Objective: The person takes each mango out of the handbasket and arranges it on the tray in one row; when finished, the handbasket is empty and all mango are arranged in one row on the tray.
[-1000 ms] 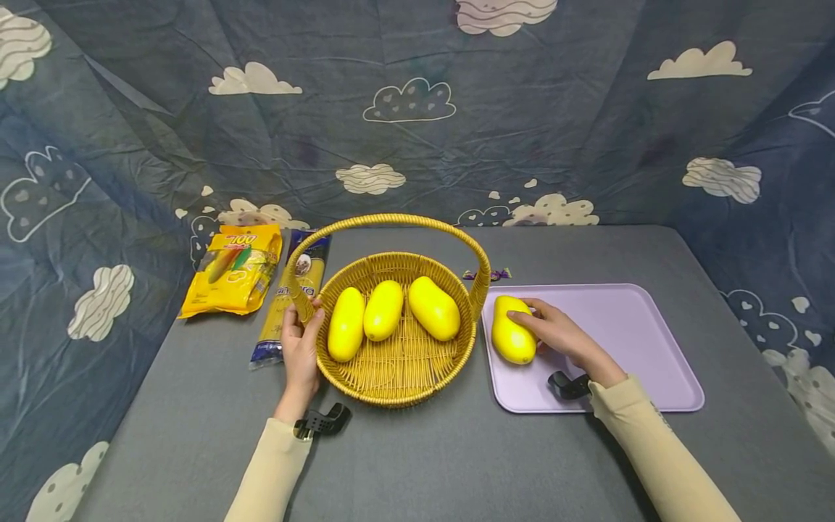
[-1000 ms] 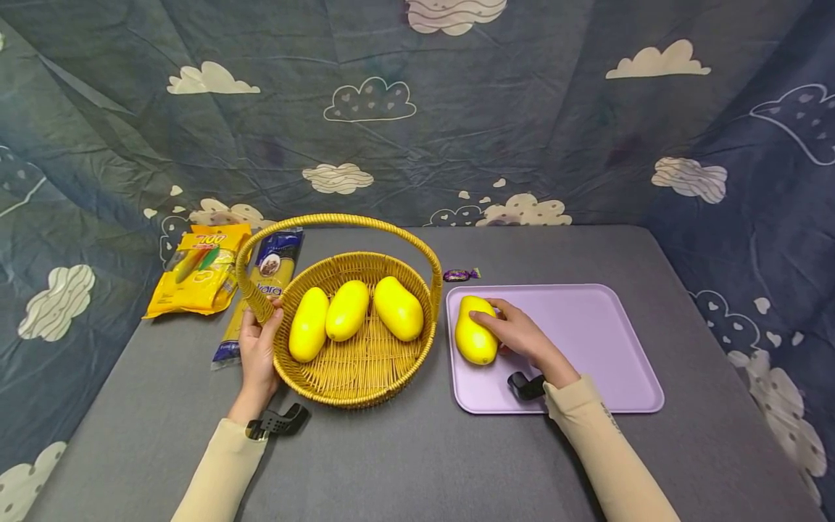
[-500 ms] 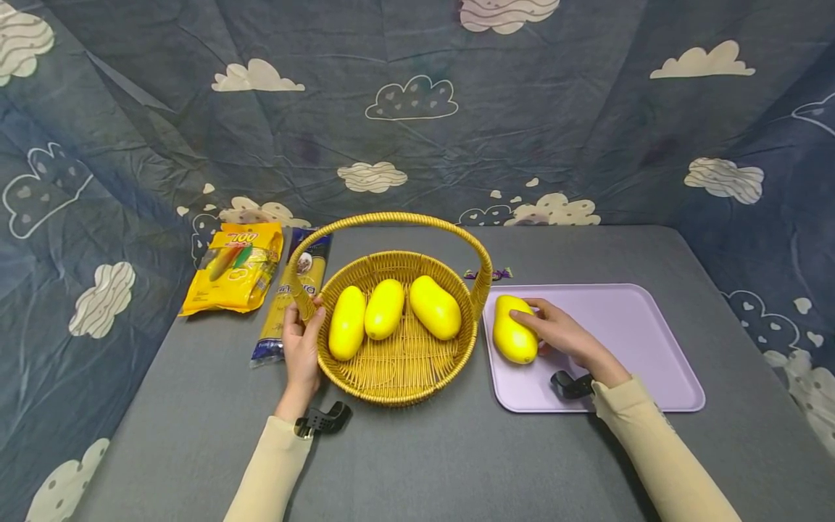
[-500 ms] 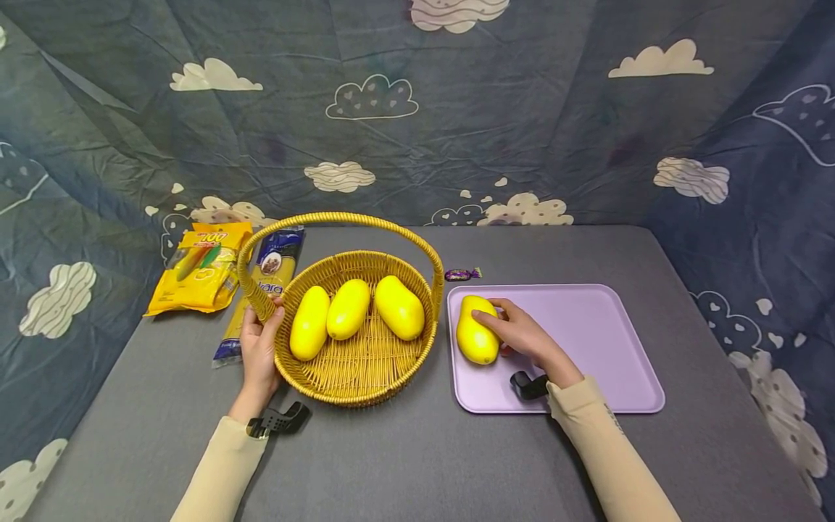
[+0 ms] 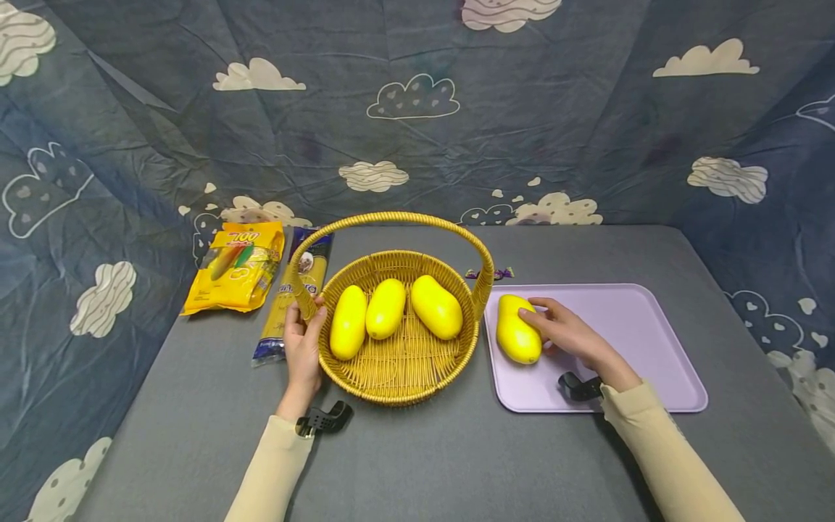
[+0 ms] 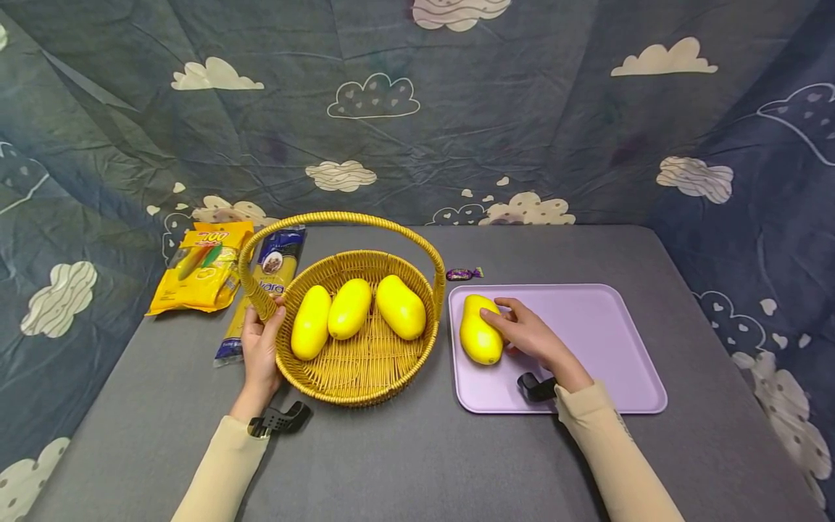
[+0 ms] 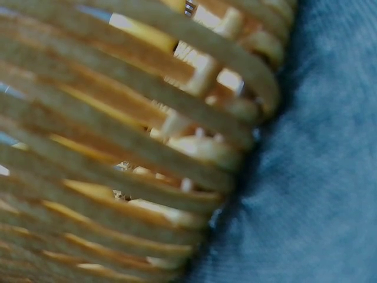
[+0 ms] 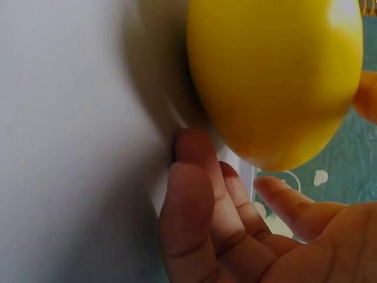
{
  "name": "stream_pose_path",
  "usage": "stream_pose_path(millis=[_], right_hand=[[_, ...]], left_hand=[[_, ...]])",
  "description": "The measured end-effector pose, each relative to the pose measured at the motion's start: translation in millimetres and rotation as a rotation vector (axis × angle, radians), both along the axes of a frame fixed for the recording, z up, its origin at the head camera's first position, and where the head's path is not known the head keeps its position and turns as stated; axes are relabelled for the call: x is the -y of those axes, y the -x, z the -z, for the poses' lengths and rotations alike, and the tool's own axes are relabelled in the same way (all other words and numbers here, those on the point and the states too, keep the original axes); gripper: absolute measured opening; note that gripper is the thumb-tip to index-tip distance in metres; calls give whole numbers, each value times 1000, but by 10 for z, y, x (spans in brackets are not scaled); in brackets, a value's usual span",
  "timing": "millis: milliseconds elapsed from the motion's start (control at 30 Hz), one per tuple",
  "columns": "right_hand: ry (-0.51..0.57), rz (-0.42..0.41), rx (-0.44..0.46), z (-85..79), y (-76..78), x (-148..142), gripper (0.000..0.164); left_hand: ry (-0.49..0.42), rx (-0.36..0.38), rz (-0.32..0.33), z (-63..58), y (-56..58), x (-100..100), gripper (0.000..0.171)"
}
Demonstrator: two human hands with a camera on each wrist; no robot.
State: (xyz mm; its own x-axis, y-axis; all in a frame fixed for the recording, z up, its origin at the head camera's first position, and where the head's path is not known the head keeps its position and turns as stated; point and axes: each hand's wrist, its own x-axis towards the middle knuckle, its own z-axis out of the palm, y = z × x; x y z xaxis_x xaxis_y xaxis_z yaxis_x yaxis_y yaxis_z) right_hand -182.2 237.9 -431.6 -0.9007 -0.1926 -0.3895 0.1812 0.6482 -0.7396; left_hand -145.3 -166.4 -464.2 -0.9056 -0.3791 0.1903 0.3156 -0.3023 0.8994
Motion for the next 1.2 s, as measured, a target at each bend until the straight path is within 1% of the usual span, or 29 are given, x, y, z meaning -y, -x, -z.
stream_pose_path(millis=[133, 267, 433, 533, 600, 667, 833, 967, 1000, 1100, 1200], right_hand=[[-7, 4, 6, -19, -11, -19, 86], [-18, 8, -13, -51, -43, -34, 85], [-40, 19, -66, -102, -96, -44, 82], [-42, 40, -122, -126, -127, -47, 79], [-43, 67, -176, -142, -153, -46, 76], [-50, 94, -247, -159, -185, -43, 73], [-45, 170, -472, -188, -271, -17, 56], [1, 217, -622, -215, -336, 39, 44], [42, 224, -654, -206, -343, 46, 40], [92, 215, -718, -272, -408, 127, 34], [128, 169, -775, -348, -464, 221, 26]], left_hand=[[4, 0, -1, 9, 7, 6, 36], [1, -2, 1, 16, 10, 6, 40], [-8, -9, 1, 16, 12, 7, 39], [0, -8, 1, 15, 11, 8, 37], [2, -8, 2, 14, 10, 7, 35], [7, -7, 2, 14, 9, 6, 32], [5, -10, 5, 17, 14, 6, 24], [5, -13, 8, 21, 15, 10, 26], [7, -11, 7, 22, 14, 11, 27], [8, -8, 4, 18, 12, 11, 28], [5, -6, 2, 11, 10, 7, 31]])
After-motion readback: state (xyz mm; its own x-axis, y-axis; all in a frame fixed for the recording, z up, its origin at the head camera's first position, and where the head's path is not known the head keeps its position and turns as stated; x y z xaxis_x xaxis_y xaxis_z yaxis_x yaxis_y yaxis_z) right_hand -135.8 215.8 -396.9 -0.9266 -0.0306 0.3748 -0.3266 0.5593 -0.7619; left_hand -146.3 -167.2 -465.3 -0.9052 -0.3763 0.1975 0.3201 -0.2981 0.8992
